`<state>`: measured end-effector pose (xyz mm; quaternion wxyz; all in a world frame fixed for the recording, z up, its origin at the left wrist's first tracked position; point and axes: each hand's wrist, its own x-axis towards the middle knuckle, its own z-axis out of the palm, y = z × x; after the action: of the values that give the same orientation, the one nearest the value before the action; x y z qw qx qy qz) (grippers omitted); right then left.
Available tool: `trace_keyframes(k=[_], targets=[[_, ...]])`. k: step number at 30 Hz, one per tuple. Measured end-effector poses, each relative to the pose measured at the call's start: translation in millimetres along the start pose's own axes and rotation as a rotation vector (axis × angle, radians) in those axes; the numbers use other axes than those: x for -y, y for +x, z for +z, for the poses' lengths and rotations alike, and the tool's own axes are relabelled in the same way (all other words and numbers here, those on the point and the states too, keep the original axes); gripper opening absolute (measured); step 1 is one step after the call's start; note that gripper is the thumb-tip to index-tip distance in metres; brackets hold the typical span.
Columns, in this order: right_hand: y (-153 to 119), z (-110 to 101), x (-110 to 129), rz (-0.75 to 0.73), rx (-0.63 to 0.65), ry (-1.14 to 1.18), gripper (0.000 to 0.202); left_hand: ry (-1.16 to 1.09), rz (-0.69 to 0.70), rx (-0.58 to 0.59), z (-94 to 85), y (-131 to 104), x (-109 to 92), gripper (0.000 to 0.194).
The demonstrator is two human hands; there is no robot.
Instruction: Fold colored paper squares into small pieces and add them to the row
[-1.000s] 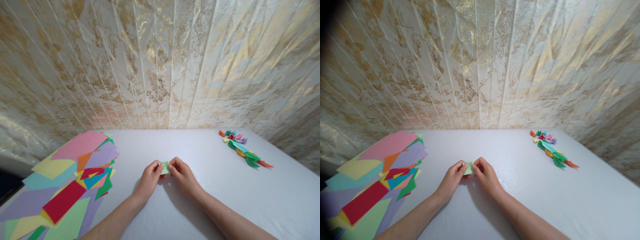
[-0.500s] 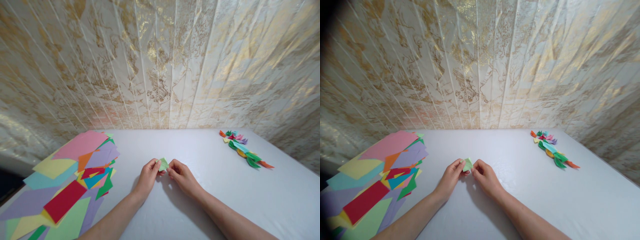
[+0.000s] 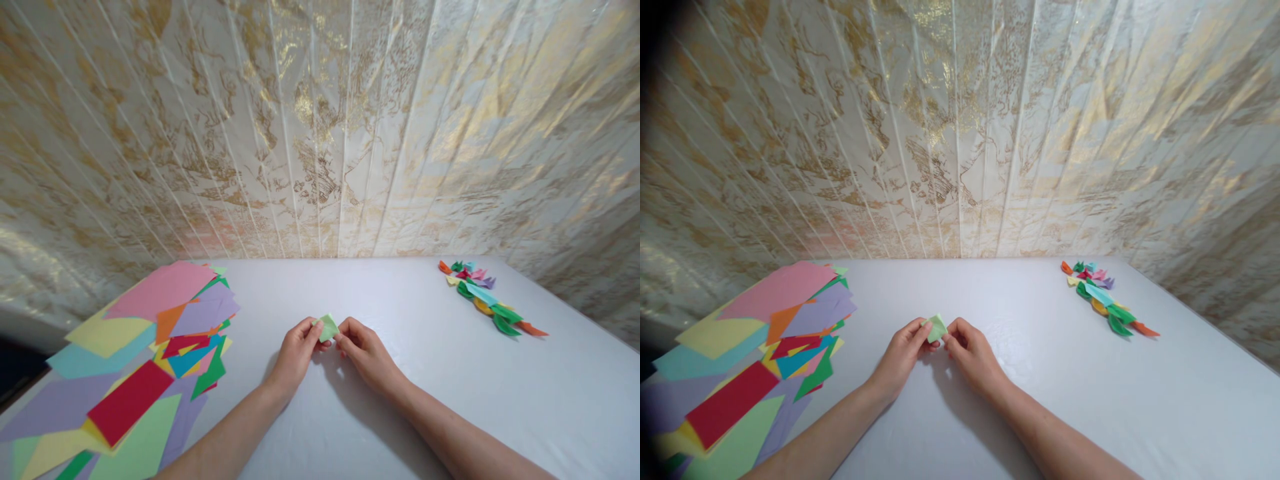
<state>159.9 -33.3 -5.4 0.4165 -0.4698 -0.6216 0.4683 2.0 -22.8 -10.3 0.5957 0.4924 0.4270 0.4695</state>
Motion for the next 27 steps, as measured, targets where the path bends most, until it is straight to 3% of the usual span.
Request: trace_keyframes(k=[27], targets=[[-1.3, -1.3, 3.0, -0.004, 0.004, -0.084, 0.031, 0.039, -0.017, 0.072, -2.9, 1.9, 2.7, 0.037]])
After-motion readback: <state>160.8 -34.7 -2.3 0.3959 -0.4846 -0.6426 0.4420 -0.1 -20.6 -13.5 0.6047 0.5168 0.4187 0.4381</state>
